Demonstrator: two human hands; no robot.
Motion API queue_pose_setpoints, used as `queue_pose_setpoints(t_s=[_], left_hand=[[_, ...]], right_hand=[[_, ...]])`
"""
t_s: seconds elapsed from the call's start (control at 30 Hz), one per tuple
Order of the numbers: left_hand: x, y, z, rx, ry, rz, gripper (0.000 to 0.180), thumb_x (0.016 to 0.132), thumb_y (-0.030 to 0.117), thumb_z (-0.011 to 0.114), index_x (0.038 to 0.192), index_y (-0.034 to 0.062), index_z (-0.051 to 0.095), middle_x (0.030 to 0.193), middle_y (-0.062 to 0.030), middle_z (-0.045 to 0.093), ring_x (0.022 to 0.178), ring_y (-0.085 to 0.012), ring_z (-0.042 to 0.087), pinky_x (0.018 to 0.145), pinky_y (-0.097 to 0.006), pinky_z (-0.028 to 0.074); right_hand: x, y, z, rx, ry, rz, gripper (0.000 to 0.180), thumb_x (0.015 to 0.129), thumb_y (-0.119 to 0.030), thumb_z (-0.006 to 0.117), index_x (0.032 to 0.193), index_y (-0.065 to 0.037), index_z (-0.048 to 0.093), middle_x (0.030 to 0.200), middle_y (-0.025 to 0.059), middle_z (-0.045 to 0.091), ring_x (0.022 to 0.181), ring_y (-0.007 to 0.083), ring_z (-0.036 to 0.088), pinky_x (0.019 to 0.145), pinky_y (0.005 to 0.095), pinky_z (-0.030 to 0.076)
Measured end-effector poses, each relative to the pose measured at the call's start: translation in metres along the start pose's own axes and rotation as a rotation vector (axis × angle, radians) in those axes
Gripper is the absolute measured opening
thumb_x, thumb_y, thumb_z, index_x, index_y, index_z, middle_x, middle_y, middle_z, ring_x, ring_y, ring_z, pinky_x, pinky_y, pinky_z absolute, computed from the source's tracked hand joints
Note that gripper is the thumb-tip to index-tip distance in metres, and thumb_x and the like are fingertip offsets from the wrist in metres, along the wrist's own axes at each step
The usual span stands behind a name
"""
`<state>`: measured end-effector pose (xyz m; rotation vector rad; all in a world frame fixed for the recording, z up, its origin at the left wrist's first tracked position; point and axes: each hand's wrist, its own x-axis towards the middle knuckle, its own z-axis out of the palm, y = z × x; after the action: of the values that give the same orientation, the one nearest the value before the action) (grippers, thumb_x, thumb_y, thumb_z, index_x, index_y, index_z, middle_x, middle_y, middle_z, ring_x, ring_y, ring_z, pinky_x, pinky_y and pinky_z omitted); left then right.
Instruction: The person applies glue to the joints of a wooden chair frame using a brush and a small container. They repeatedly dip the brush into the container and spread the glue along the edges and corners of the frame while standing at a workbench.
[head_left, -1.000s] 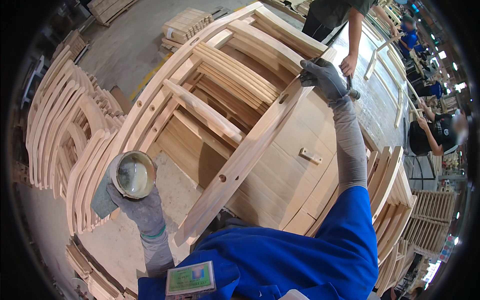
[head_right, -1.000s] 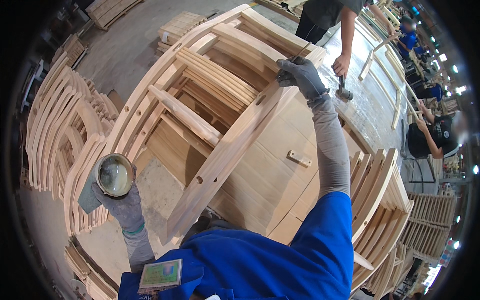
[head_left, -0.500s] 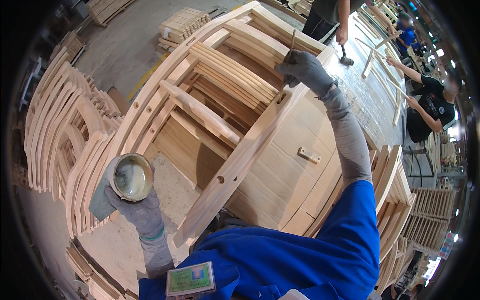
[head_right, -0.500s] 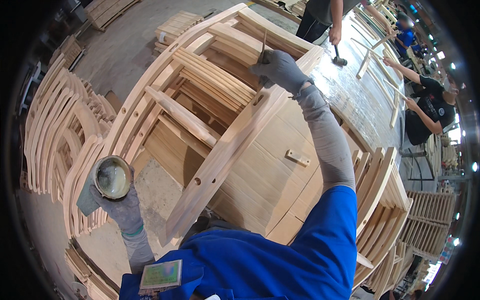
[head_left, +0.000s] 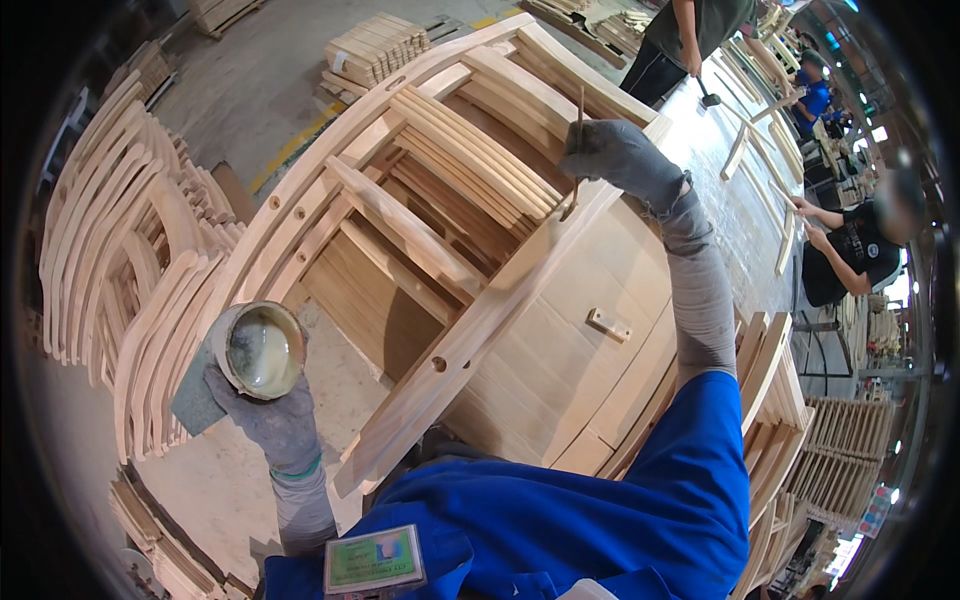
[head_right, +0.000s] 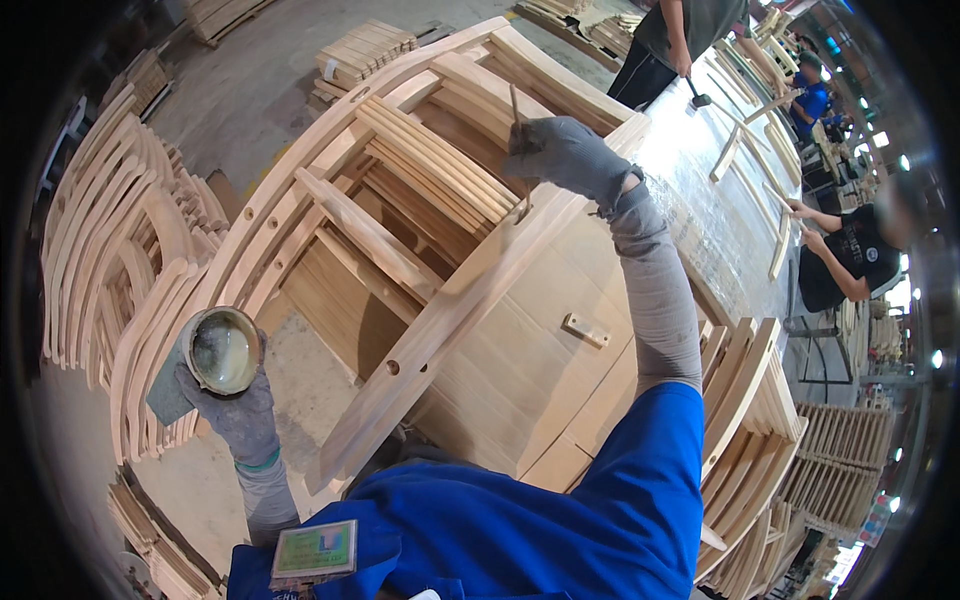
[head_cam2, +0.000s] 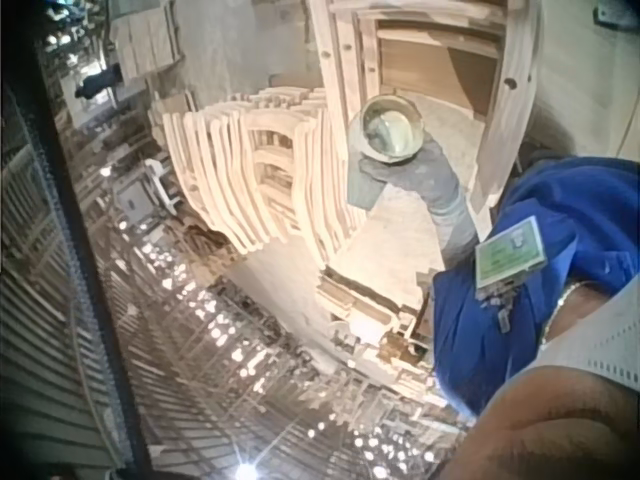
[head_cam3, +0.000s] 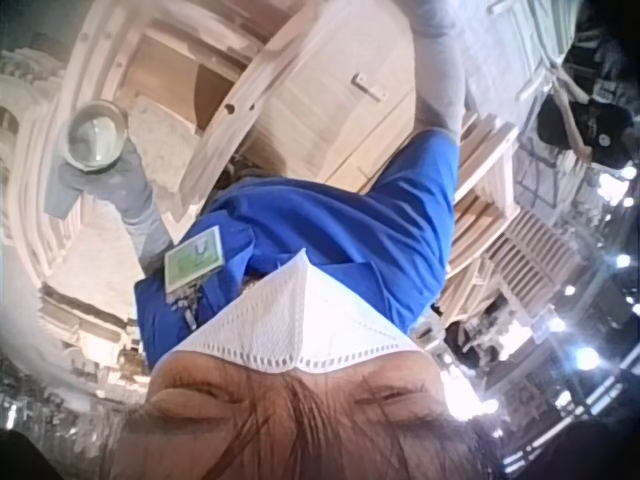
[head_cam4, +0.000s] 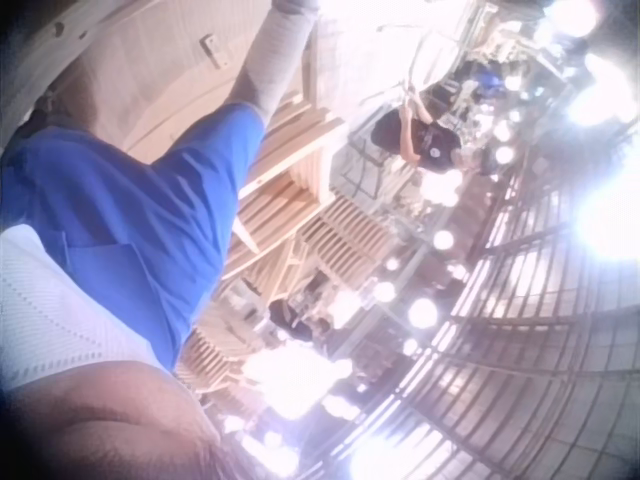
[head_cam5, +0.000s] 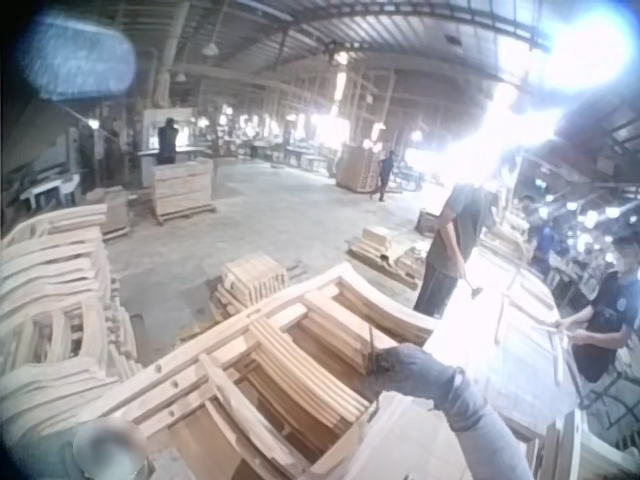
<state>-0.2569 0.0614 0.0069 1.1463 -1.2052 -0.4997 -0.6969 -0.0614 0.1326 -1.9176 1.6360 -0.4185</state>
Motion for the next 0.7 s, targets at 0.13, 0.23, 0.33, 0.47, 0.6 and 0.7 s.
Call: queue_pose_setpoints(t_s=[0.13,0.23,0.33,0.47,0.6,0.7], left_hand=[[-0.001,0.001,-0.001,0.177,-0.018,0.151,0.079,0.079,-0.002,0.065,0.139,0.0095,0.016,0.139,-0.0166,0.029,0.122,-0.0295,0.042,0.099,-0.046,0.046],[-0.005,-0.004,-0.001,-0.441,0.122,-0.135,0.083,0.076,-0.006,0.067,0.139,0.0074,0.015,0.138,-0.0180,0.029,0.122,-0.0298,0.042,0.097,-0.047,0.047],[-0.005,0.000,0.000,-0.641,0.127,-0.213,0.082,0.076,-0.003,0.068,0.139,0.0060,0.015,0.138,-0.0186,0.030,0.121,-0.0300,0.043,0.098,-0.047,0.047],[0.000,0.011,0.002,-0.392,0.143,-0.162,0.082,0.077,-0.002,0.068,0.139,0.0071,0.015,0.136,-0.0191,0.033,0.120,-0.0298,0.044,0.097,-0.044,0.047],[0.013,0.034,0.011,-0.652,0.217,-0.328,0.083,0.077,0.000,0.070,0.139,0.0062,0.015,0.135,-0.0195,0.035,0.120,-0.0290,0.044,0.098,-0.042,0.046],[0.006,0.024,0.016,-0.371,0.112,-0.184,0.084,0.075,0.003,0.073,0.138,0.0035,0.016,0.134,-0.0190,0.036,0.119,-0.0276,0.045,0.100,-0.038,0.042]], right_hand=[[0.004,-0.010,0.011,0.255,-0.080,0.084,0.018,0.077,-0.018,0.069,0.083,-0.002,0.064,0.072,0.0064,0.064,0.067,0.0121,0.061,0.062,0.0242,0.048],[0.001,0.007,0.002,0.190,-0.042,-0.160,0.015,0.077,-0.015,0.069,0.083,-0.002,0.064,0.072,0.0049,0.064,0.067,0.0114,0.062,0.062,0.0236,0.049],[0.000,0.005,-0.005,0.192,-0.011,-0.030,0.015,0.077,-0.015,0.069,0.082,-0.002,0.064,0.073,0.0053,0.064,0.066,0.0109,0.061,0.060,0.0237,0.049],[0.003,-0.009,0.002,0.047,0.002,0.017,0.010,0.078,-0.012,0.067,0.079,-0.003,0.063,0.067,0.0014,0.060,0.065,0.0093,0.060,0.059,0.0218,0.049],[0.000,-0.017,0.010,0.206,-0.005,0.123,0.012,0.079,-0.011,0.066,0.082,0.001,0.063,0.068,0.0019,0.061,0.066,0.0108,0.061,0.062,0.0231,0.050],[-0.014,-0.002,0.000,0.307,0.061,0.075,0.015,0.079,-0.011,0.065,0.085,0.002,0.064,0.071,0.0036,0.062,0.067,0.0113,0.060,0.062,0.0238,0.049]])
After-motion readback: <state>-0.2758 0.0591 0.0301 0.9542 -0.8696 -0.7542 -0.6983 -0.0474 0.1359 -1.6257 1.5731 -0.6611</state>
